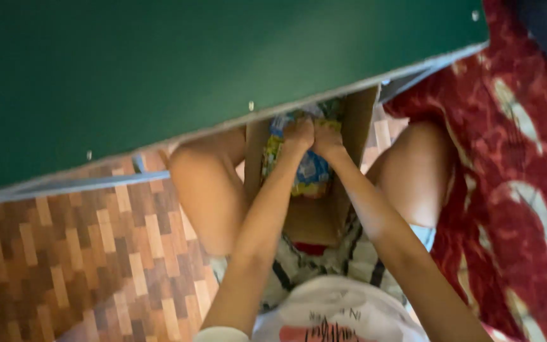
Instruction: Organize small beverage packets from a cardboard box onto a black tiered shelf.
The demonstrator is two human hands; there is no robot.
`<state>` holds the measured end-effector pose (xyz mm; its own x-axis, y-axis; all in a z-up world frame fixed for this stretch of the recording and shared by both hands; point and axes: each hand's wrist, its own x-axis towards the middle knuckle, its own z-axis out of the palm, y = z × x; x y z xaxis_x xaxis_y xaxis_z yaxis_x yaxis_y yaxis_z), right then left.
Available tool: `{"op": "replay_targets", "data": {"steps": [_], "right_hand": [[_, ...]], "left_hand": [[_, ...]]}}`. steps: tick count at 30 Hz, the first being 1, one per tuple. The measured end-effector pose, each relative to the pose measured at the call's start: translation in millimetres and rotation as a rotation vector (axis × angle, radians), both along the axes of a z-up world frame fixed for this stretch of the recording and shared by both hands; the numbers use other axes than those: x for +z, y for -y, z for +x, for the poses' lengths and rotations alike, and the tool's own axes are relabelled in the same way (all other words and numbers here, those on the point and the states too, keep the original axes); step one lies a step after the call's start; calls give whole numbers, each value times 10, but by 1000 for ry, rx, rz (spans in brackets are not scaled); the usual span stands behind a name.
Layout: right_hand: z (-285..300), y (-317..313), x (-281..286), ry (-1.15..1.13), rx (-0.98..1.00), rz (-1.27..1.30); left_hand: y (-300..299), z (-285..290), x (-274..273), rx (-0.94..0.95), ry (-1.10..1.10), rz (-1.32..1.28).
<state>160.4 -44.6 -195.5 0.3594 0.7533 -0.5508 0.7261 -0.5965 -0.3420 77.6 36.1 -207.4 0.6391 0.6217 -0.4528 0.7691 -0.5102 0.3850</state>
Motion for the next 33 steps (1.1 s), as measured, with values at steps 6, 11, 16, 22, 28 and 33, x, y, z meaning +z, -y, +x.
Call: {"op": "replay_targets", "data": {"steps": [6,11,16,22,28,33], "right_hand": [[251,-221,-206,170,153,193],[342,-518,298,263,347,-197],[414,-876,373,238,249,-147],[146,-800,388,149,159,-157],[-110,-441,162,52,74,-198],[-104,-142,-182,-12,-8,-218]], "left_hand": [[354,19,-535,180,357,188],[-13,52,387,163,309,105],[-98,62,225,160,255,30],[107,-156,-144,176,136,-133],[296,-250,-774,207,24,-291],[234,-273,-653,207,-64,-377]]}}
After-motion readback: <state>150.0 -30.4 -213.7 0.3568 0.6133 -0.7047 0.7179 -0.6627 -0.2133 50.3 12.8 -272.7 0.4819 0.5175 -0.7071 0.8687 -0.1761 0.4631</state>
